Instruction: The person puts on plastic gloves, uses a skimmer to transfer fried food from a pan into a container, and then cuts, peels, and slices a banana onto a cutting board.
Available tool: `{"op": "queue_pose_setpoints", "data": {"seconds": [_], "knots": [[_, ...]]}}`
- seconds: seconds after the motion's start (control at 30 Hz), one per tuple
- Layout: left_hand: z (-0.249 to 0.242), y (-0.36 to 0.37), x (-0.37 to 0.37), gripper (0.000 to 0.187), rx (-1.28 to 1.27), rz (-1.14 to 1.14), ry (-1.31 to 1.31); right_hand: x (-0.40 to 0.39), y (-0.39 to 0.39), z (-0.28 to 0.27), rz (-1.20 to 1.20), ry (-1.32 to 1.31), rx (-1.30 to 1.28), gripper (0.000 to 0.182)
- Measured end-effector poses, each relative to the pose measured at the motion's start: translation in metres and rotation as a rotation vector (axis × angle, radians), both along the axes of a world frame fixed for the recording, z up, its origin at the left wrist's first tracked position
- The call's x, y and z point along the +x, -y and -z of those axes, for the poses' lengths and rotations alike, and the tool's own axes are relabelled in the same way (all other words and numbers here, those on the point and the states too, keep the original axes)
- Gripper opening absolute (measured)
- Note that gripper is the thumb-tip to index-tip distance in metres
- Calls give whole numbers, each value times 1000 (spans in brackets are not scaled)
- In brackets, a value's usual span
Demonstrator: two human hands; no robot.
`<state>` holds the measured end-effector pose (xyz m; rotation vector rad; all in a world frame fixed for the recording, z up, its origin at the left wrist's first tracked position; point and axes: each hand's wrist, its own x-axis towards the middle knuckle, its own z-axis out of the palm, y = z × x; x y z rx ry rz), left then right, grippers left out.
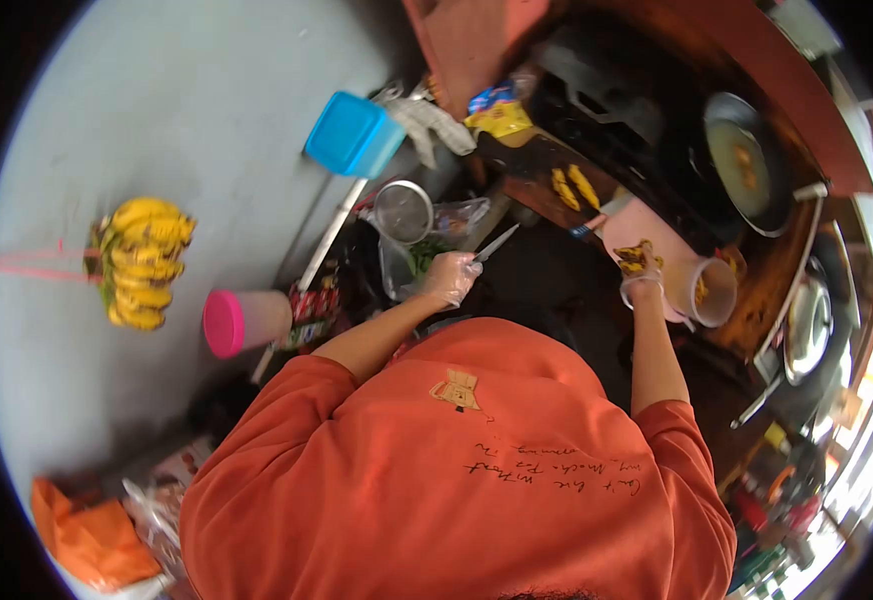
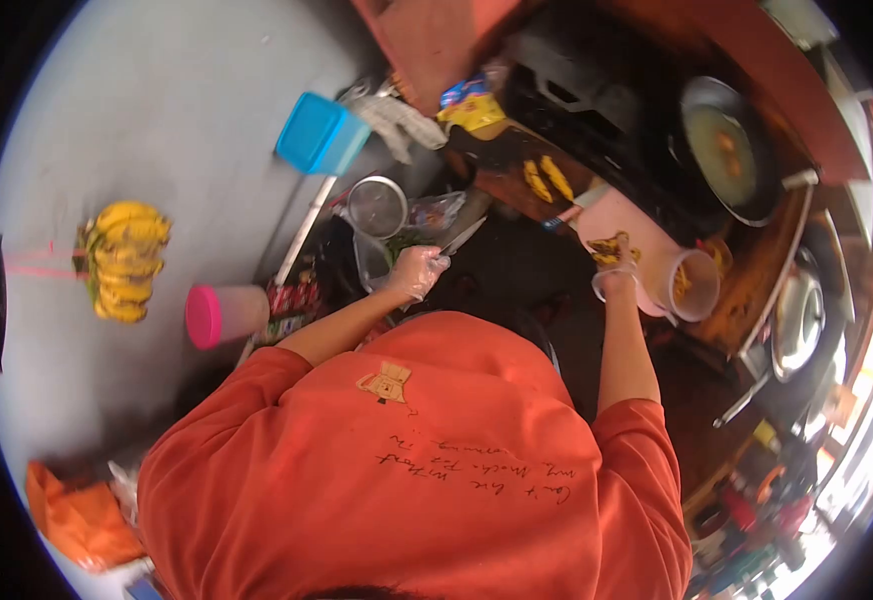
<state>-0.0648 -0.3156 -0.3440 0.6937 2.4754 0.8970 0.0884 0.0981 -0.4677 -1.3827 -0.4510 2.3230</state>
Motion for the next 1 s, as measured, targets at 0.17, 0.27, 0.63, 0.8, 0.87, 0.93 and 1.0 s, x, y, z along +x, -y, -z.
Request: {"op": "queue_pose_setpoints", "data": {"seconds": [0.17,0.27,0.63,0.8,0.87,0.93,1.0], "knots": [[-15,62,17,26,-129,0,-32,-17,-35,18,7,178,50,40],[-8,93,31,24,-177,-94,-82,-24,-51,33,-136,271,137,48],[-4,111,68,24,-288,-165,97,-62,-31,-62,-686,1257,772,64],[1,65,47,28,-193,-101,48,-36,-26,-50,-389,1095,1420,61],[1,38,35,34,0,-102,146,-40,-6,-93,-300,917,1305,51],[-30,-4,26,41,154,-167,425,-42,-1,-121,-334,669,1129,42],[-70,-60,22,40,291,-58,392,-34,2,-146,-390,237,831,36]]}}
